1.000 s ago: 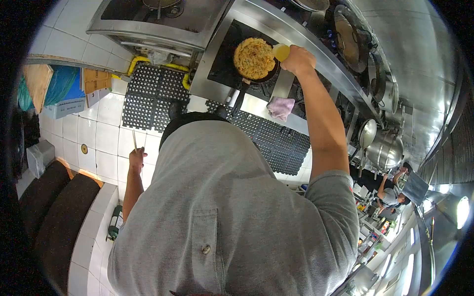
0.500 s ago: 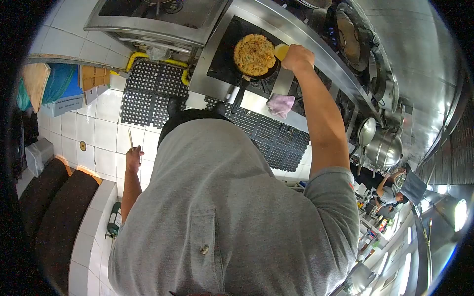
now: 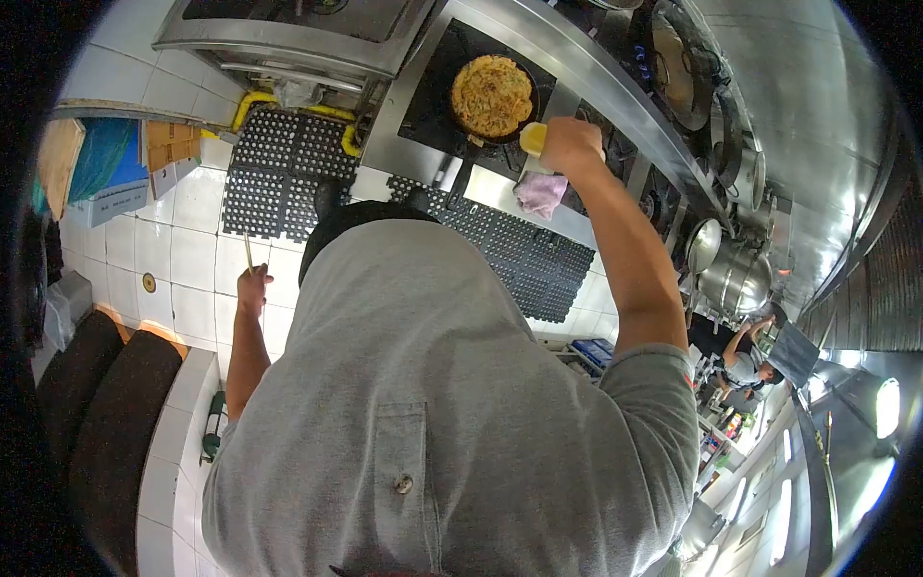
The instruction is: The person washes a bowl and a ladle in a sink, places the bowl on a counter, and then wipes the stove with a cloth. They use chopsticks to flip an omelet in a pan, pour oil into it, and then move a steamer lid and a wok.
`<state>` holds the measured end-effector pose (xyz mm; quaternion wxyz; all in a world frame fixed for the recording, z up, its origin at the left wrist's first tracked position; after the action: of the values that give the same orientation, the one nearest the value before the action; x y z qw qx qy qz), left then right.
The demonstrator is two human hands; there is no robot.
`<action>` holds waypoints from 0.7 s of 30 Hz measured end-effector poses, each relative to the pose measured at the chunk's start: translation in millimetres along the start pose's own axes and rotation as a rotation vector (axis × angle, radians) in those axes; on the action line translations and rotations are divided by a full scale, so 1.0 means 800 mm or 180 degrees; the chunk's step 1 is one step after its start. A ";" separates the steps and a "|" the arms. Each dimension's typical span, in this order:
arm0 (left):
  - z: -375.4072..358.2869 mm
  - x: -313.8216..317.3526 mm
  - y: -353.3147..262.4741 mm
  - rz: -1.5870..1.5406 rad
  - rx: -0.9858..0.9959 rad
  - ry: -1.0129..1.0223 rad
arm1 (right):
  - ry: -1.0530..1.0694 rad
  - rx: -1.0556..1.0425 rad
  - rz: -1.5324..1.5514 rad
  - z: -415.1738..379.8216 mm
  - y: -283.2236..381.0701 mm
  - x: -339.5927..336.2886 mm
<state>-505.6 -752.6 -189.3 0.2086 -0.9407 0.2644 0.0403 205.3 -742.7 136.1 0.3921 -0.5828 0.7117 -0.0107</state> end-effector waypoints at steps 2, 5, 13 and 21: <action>0.002 -0.004 -0.014 -0.0036 0.0095 -0.0042 | 0.0082 -0.0156 -0.0179 -0.023 0.023 -0.007; 0.008 -0.009 -0.014 -0.0059 0.0176 -0.0065 | 0.0111 -0.0260 -0.0205 -0.031 0.041 -0.007; 0.006 -0.010 0.025 -0.0056 0.0042 -0.0037 | -0.0158 -0.0546 -0.0016 -0.031 0.072 -0.017; -0.016 -0.007 0.046 -0.0100 -0.0112 -0.0079 | -0.0530 -0.0782 0.0061 -0.030 0.097 -0.047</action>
<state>-530.0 -783.4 -190.5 0.1959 -0.9477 0.2462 0.0534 128.7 -696.9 137.0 0.3756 -0.6185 0.6781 0.1286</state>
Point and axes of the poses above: each hand's wrist, its own z-axis towards the middle knuckle, its own x-axis out of the palm, y = z × x, the point moved 10 cm from there along z, towards the middle knuckle, and after that the axes turned 8 degrees about y, right-handed, at the moved point
